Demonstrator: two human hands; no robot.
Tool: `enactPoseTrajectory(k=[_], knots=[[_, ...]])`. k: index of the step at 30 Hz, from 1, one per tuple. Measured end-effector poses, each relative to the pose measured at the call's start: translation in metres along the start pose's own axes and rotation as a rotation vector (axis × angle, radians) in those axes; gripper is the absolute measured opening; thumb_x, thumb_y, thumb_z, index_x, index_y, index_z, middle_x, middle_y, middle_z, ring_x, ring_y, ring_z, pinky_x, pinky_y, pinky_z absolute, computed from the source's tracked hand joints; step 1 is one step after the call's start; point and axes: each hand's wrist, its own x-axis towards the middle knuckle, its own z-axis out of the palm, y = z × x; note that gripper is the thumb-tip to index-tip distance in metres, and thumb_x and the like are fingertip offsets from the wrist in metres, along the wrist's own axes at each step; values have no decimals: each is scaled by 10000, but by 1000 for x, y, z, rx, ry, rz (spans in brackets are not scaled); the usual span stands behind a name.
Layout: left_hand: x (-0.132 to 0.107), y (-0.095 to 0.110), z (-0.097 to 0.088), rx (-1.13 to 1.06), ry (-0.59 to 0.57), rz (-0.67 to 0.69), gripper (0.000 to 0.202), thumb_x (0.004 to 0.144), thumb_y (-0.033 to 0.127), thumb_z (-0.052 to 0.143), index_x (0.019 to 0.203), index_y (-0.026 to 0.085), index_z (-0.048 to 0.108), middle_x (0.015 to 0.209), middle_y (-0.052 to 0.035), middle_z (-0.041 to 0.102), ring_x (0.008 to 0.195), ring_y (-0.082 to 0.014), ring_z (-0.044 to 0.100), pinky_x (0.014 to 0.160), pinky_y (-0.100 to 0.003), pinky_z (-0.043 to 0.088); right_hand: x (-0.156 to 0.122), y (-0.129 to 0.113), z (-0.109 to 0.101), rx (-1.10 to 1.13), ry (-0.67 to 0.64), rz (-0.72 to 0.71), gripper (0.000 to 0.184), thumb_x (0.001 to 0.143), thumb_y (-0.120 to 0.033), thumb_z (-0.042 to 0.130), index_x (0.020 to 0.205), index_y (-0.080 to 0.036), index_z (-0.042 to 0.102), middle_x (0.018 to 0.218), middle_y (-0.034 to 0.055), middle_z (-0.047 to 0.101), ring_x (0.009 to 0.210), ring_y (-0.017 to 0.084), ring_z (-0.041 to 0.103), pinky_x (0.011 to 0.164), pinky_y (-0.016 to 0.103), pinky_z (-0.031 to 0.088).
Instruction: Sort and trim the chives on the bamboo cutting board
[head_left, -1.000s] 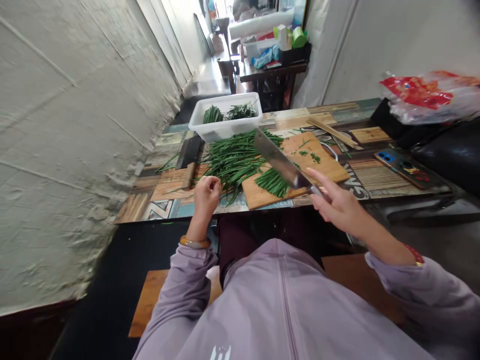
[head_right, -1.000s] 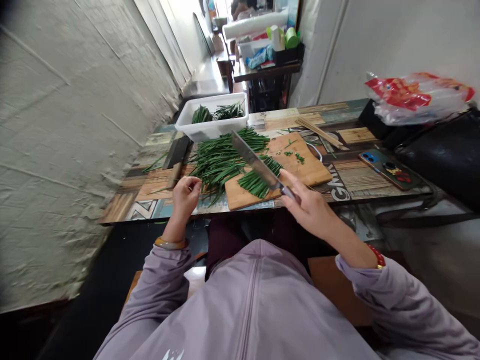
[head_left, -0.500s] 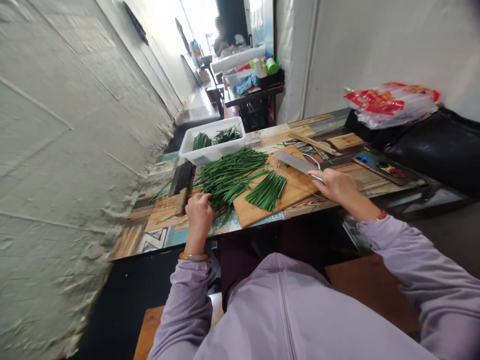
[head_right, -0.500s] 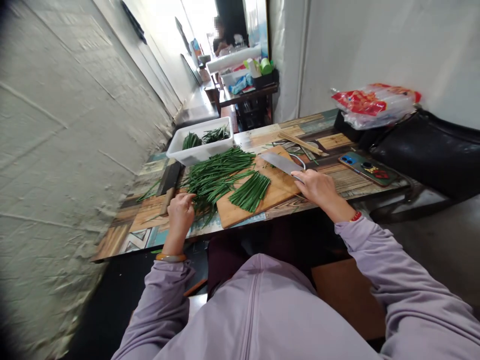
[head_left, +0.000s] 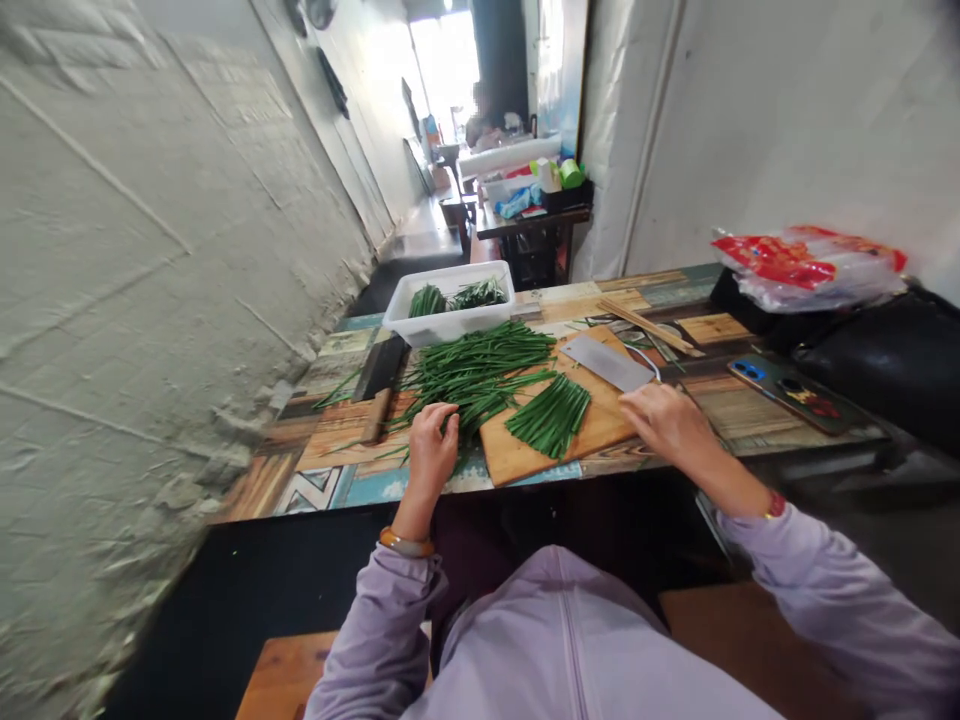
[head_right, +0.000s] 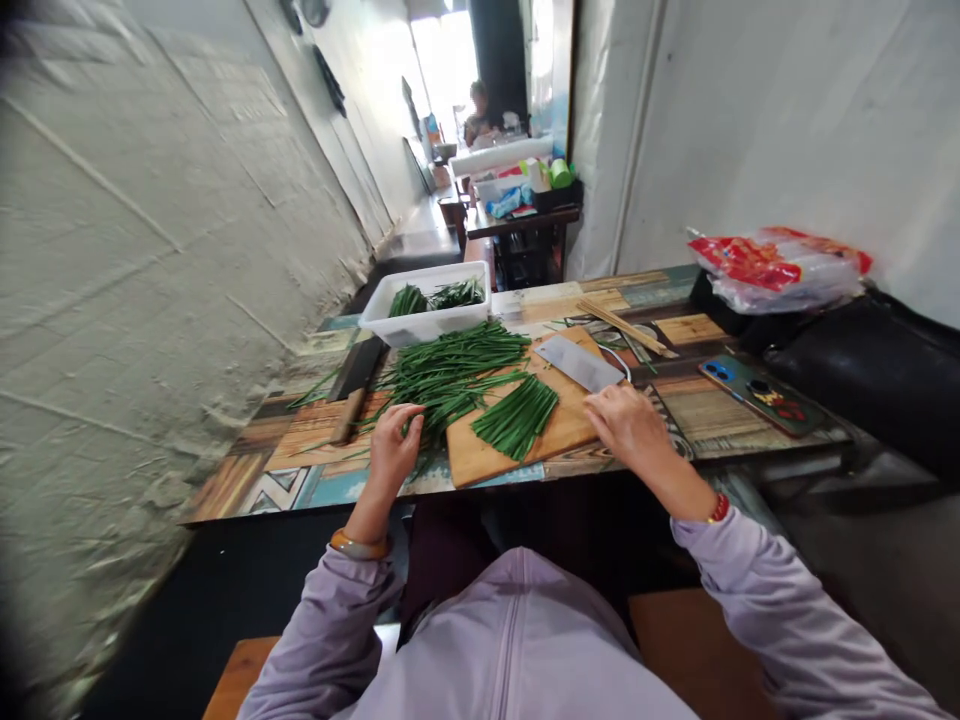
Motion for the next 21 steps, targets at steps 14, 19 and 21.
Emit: enactPoseTrajectory(k=[14,19,21], knots=[[-23,-34,-20,-103,113,-167,212,916,289,523,908,196,714,951,-86,725,943,-229,672,877,-381,537,21,-22,12,162,-106,197,239,948,-316,404,861,-233,610,849,102,734,812,277,711,667,360,489],[-19,-36,-32,-178,134,-194,216,923,299,529,933,192,717,973,-90,733,960,-228,681,852,-371,546,31,-35,-33,483,-16,251,232,896,-424,482,847,-292,666,767,54,738,738,295,711,658,393,523],[-16,-38,-35,-212,146,-201,223,925,315,535,937,190,719,968,-90,733,947,-226,684,831,-362,547,40,-44,-53,572,-15,290,243,872,-464,543,882,-298,721,811,54,748,728,288,693,631,383,509]])
